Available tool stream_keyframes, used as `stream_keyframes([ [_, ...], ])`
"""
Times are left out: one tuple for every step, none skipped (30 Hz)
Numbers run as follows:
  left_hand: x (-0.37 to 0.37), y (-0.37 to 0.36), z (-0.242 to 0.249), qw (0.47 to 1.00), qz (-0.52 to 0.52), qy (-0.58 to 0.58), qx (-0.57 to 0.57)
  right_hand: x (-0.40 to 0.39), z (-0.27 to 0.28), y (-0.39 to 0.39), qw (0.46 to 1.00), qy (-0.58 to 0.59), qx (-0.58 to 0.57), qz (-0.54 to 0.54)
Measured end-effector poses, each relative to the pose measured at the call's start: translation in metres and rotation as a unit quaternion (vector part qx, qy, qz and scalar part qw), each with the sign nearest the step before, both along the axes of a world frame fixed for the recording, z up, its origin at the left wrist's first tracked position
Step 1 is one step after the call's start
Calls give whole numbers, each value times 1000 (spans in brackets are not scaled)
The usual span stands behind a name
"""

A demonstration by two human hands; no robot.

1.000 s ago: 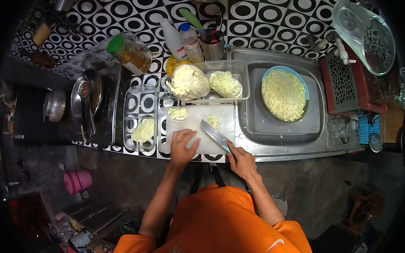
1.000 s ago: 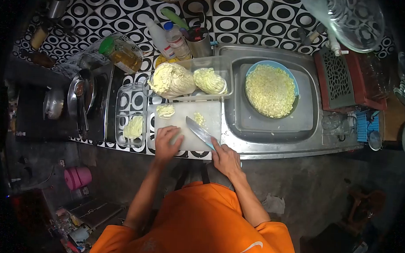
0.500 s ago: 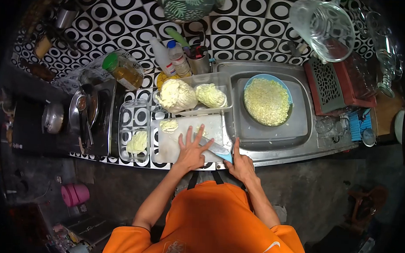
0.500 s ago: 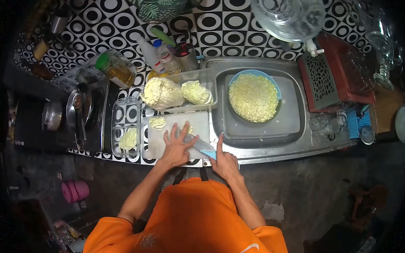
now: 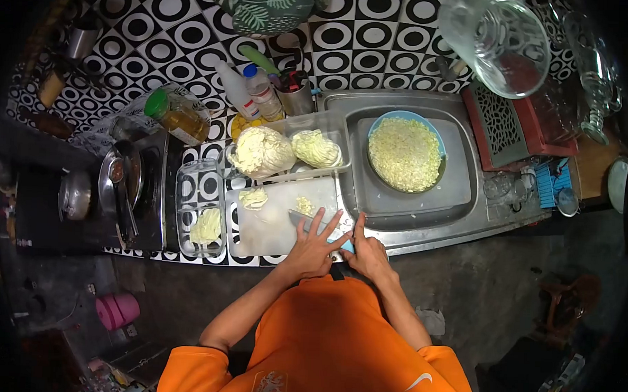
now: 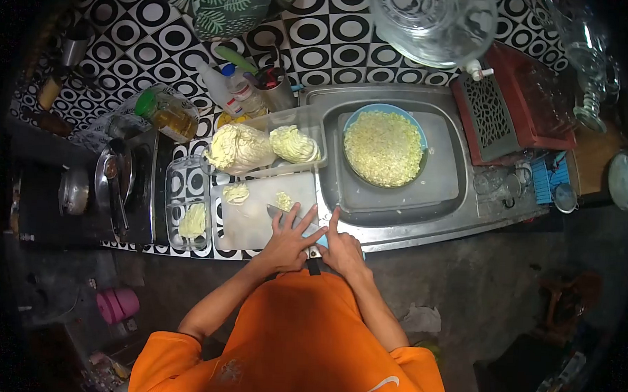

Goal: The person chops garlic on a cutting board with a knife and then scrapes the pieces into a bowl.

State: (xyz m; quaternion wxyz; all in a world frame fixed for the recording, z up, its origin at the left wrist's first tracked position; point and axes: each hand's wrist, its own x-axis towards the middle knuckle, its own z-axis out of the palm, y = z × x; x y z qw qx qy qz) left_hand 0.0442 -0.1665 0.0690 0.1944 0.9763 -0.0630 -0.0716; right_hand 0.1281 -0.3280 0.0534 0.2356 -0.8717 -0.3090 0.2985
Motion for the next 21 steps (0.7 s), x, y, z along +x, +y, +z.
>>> stream_keyframes([
  [-1, 2, -2, 1000, 10, 9, 9, 1, 2, 2, 1000, 4, 1, 4],
  [-2, 6, -4, 999, 31, 13, 26, 3, 6, 3, 1000, 3, -18, 15],
  [-3, 12, -4, 999, 36, 13, 25, 5, 9, 3, 1000, 3, -18, 20],
  [-4, 20, -5, 997, 70, 20, 32, 7, 10, 3, 999, 7, -34, 22],
  [-5, 27, -6, 993, 105, 27, 39, 8, 14, 3, 998, 10, -50, 24],
  [-7, 36, -12, 991, 128, 23, 34, 10, 24, 3, 997, 14, -71, 23],
  [-9, 44, -18, 990, 135, 22, 34, 13, 26, 2, 997, 12, -71, 29],
  [-10, 52, -24, 985, 169, 24, 26, 14, 28, 0, 997, 13, -73, 33],
  [-11, 59, -25, 979, 202, 26, 17, 15, 30, -2, 996, 14, -76, 36],
  [-13, 65, -27, 975, 219, 39, -2, 16, 33, -3, 996, 26, -80, 18],
  [-14, 69, -29, 974, 224, 38, -2, 16, 31, -6, 996, 24, -80, 22],
  [-15, 71, -30, 973, 228, 39, 1, 15, 28, -11, 999, 25, -35, 6],
  [-16, 71, -30, 972, 232, 40, 5, 16, 26, -15, 1000, 26, 9, -11],
  [-17, 71, -32, 971, 235, 38, 4, 16, 25, -17, 998, 45, 26, -39],
  [-18, 71, -35, 962, 260, 0, -83, 15, 27, -17, 998, 43, 26, -36],
  [-18, 71, -38, 944, 282, -39, -169, 14, 30, -18, 997, 35, 41, -62],
  [-18, 69, -41, 943, 283, -39, -169, 14, 33, -18, 994, 28, 55, -89],
  [-16, 66, -44, 855, 329, -65, -395, 14, 37, -17, 994, 27, 55, -88],
  [-11, 61, -35, 714, 354, -87, -597, 12, 40, -16, 992, 53, 74, -85],
  [-6, 51, -26, 495, 436, -36, -751, 11, 42, -15, 989, 79, 93, -83],
  [-6, 52, -24, 495, 437, -36, -751, 7, 38, -13, 989, 80, 93, -83],
])
